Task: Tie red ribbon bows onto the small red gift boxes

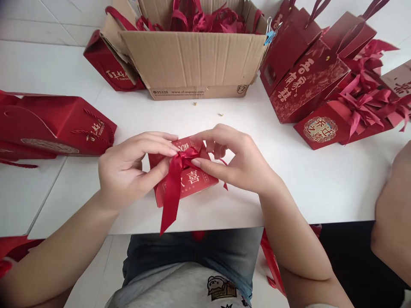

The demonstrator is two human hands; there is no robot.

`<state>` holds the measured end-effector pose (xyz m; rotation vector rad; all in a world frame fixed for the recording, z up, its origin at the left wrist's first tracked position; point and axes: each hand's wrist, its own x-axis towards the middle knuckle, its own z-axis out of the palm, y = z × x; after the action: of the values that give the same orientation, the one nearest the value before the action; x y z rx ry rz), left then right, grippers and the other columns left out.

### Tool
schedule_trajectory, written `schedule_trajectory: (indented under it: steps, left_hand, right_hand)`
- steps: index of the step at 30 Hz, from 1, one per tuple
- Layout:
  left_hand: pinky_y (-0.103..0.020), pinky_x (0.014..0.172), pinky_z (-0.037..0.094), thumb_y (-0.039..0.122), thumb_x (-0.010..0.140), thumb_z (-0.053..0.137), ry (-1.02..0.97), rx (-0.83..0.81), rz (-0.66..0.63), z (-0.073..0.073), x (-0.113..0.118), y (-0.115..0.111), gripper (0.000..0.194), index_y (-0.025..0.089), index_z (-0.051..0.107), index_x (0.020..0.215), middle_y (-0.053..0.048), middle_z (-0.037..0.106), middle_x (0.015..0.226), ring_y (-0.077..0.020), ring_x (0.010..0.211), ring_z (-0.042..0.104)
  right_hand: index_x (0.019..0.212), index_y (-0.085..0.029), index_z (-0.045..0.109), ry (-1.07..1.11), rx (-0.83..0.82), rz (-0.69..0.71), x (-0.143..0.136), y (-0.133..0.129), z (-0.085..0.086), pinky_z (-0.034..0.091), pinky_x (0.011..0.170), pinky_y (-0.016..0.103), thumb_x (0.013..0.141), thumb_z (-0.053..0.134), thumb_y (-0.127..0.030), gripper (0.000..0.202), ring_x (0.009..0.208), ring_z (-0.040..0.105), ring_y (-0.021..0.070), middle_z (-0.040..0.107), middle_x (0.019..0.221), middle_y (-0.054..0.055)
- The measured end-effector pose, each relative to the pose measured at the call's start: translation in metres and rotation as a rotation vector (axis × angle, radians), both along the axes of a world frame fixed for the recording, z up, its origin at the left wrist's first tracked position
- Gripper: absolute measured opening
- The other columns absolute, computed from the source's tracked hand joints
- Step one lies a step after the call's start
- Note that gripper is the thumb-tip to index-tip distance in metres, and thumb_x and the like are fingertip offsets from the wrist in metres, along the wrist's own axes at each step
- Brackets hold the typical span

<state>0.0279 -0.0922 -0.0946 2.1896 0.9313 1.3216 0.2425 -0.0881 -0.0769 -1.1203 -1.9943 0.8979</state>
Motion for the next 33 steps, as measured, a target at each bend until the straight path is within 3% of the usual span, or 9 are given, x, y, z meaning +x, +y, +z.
schedule_trajectory:
  steps: [5,11,16,21,28,33]
  left_hand:
    - [-0.038,0.081,0.058,0.007,0.08,0.06,-0.035,0.16,0.015,-0.005,-0.001,0.003,0.015,0.021,0.065,0.083,0.0,0.071,0.084,-0.0198,0.089,0.068]
    - [-0.035,0.074,0.057,0.009,0.083,0.059,0.049,0.262,0.08,-0.001,-0.001,0.002,0.015,0.022,0.065,0.083,0.0,0.069,0.08,-0.0186,0.085,0.067]
    - [-0.034,0.073,0.056,0.008,0.085,0.057,0.093,0.282,0.088,0.002,-0.003,0.001,0.016,0.022,0.065,0.088,-0.001,0.068,0.083,-0.0166,0.082,0.065]
    - [-0.035,0.073,0.055,0.007,0.086,0.054,0.138,0.295,0.036,0.002,-0.008,0.0,0.025,0.028,0.066,0.09,-0.001,0.063,0.084,-0.0166,0.083,0.062]
    - [-0.036,0.071,0.053,0.005,0.086,0.05,0.197,0.321,0.017,0.003,-0.011,0.0,0.031,0.028,0.069,0.092,-0.002,0.06,0.084,-0.0171,0.081,0.058]
    - [-0.033,0.069,0.054,0.012,0.084,0.059,0.125,0.256,0.086,0.001,-0.011,0.001,0.016,0.024,0.066,0.091,0.0,0.066,0.081,-0.0161,0.077,0.062]
  right_hand:
    - [0.086,-0.023,0.073,0.125,0.169,0.022,-0.005,0.002,-0.008,0.049,0.061,0.03,0.08,0.069,-0.031,0.011,0.066,0.053,0.0125,0.058,0.08,0.002]
    - [0.085,-0.023,0.071,0.227,0.301,0.015,-0.007,0.004,-0.01,0.051,0.062,0.033,0.081,0.067,-0.022,0.006,0.074,0.061,0.0169,0.064,0.083,0.005]
    - [0.086,-0.024,0.069,0.21,0.434,0.055,-0.005,0.003,-0.01,0.054,0.067,0.035,0.078,0.067,-0.015,0.012,0.078,0.064,0.0199,0.068,0.085,0.004]
    - [0.092,-0.024,0.067,0.239,0.453,0.077,-0.006,0.002,-0.014,0.055,0.063,0.034,0.077,0.062,-0.008,0.023,0.074,0.064,0.0188,0.066,0.08,0.003]
    - [0.104,-0.024,0.07,-0.018,0.603,0.15,-0.004,0.004,-0.009,0.051,0.064,0.034,0.085,0.044,-0.005,0.038,0.075,0.057,0.0167,0.056,0.086,0.006]
    - [0.101,-0.03,0.073,-0.077,0.65,0.124,-0.002,0.006,-0.011,0.05,0.068,0.037,0.086,0.045,-0.005,0.04,0.08,0.054,0.0181,0.054,0.091,0.006]
